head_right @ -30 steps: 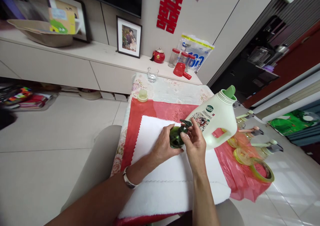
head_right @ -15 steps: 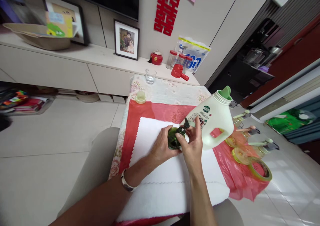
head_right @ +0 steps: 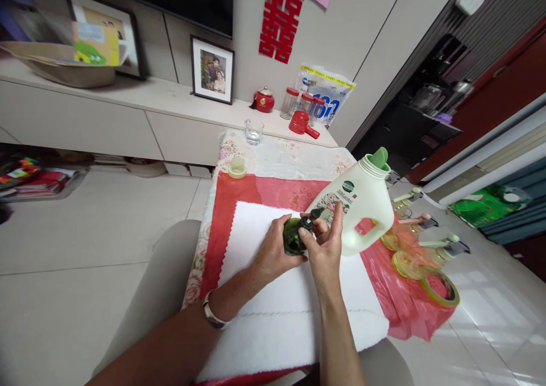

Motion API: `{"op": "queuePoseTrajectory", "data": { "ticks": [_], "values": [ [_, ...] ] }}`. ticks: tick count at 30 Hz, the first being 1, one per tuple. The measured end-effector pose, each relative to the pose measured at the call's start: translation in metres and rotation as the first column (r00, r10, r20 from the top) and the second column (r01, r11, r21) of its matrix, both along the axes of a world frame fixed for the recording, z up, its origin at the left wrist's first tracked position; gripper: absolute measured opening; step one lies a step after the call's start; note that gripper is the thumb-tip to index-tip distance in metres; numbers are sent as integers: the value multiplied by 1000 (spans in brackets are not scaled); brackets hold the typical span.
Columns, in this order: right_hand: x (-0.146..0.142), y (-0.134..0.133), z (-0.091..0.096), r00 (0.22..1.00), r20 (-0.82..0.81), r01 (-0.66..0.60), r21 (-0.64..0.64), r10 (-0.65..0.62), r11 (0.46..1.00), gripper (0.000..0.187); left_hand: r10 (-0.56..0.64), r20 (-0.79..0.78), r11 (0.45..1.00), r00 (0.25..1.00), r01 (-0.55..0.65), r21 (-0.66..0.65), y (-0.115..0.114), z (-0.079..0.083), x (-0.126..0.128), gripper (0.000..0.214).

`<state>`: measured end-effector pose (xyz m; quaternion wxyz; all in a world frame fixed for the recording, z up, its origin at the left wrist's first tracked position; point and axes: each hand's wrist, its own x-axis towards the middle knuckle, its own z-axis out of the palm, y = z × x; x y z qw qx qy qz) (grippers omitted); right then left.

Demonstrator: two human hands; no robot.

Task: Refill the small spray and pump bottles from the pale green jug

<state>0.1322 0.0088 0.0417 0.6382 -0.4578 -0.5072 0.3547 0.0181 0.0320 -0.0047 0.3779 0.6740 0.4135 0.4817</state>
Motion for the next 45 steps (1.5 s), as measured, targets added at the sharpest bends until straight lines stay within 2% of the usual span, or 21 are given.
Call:
{"op": "queuePoseTrajectory", "data": {
  "ticks": [4, 11, 19, 26, 36, 38, 41, 45],
  "values": [
    [-2, 2, 1, 1000, -10, 30, 9, -30, 1000, 124, -4, 6, 1000, 1000, 4, 11, 0, -1, 0, 99],
    [2, -3, 5, 996, -27, -88, -35, 87, 996, 117, -6, 7, 1000, 1000, 6, 13, 0, 0, -1, 99],
    [0, 4, -4, 999, -18, 31, -9, -31, 999, 123, 26, 26, 998, 999, -27, 63, 0, -6, 2, 97],
    [4, -1, 1, 996, -31, -91, -44, 89, 995, 120, 7, 26, 999, 1000, -8, 38, 1, -5, 1, 98],
    [4, 6, -8, 999, -41, 32, -70, -35, 997, 121, 24, 33, 999, 999, -26, 44, 1, -10, 2, 97],
    [4, 7, -10, 998, -21, 65, -80, -67, 995, 117, 24, 36, 998, 999, -26, 50, 1, -9, 2, 96],
    [4, 8, -11, 996, 38, 90, -97, -87, 991, 100, 24, 49, 999, 999, -25, 29, 2, -8, 1, 95],
    [9, 6, -3, 991, 131, 48, -100, -35, 994, 81, 18, 76, 1000, 997, -19, 9, 2, -6, -1, 90]
  ]
}}
